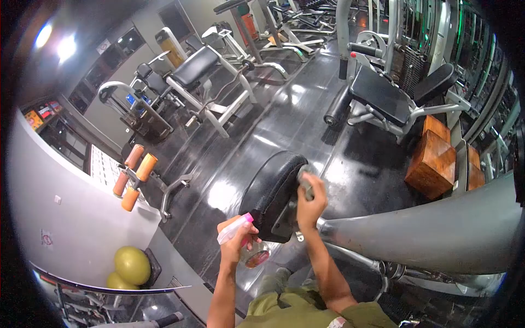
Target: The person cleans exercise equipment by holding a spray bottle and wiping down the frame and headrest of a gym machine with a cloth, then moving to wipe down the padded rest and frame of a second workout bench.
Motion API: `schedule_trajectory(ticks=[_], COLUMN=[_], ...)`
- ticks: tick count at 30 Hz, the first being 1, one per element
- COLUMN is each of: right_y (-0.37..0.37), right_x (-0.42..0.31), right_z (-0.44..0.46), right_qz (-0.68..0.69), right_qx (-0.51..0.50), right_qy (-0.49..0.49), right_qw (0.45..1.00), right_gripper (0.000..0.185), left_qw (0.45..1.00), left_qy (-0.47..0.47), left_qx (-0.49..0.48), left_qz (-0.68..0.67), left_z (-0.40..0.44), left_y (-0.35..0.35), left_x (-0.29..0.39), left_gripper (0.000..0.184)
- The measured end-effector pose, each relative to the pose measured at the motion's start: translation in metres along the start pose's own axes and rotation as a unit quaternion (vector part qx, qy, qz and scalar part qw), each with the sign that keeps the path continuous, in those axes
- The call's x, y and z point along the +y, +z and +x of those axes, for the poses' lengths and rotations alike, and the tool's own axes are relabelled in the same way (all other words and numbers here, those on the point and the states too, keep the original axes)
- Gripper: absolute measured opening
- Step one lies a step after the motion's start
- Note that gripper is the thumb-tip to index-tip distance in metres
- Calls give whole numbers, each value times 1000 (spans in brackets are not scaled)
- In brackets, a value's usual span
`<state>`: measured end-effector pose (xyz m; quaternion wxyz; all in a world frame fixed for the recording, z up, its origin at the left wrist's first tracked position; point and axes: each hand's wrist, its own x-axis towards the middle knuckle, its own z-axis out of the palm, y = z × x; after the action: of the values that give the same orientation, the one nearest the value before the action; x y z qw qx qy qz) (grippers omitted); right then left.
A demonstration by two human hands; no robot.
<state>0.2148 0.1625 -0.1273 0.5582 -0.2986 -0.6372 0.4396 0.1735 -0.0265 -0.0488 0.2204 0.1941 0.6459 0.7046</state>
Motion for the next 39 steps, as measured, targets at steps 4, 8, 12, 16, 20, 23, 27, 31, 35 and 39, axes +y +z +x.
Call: schedule_trajectory(ticks=[4,8,12,16,20,23,27,31,35,39], right_y=[9,-1,-18,-29,-10,-3,-25,-51,-35,-20], right_x=[23,3,-17,-12,-7,-15,-26,-33,-47,-76], right_z=[25,4,-57,-74,-32,-39,-90,-110,-73,-54], right_qz=[24,-29,-22,29,-2,19,5,64,41,60], right_qx=[29,-9,-96,-170,-37,-12,-126,-253,-117,-105], right_qy=[88,51,49,36,11,26,-5,-12,-69,-78], right_qw=[995,998,994,984,999,999,992,965,990,990], right_gripper=[37,43,50,47,40,38,37,41,42,42], left_qw=[1000,1000,1000,999,999,999,999,998,996,996], left_qy=[-8,-8,-1,-8,-10,0,-13,-6,-10,-20], left_qx=[-2,-14,-23,-31,-28,-30,-35,-58,-79,-77], left_qz=[2,0,-5,-8,-29,-37,-29,-31,-30,-50], left_z=[-2,1,1,3,2,1,1,2,2,-1], left_y=[-1,-4,-8,-9,-11,-11,-12,-13,-18,-18], left_x=[0,-1,-6,-4,-9,-8,-5,-3,-5,-3], left_gripper=[25,26,26,27,28,27,26,26,27,27])
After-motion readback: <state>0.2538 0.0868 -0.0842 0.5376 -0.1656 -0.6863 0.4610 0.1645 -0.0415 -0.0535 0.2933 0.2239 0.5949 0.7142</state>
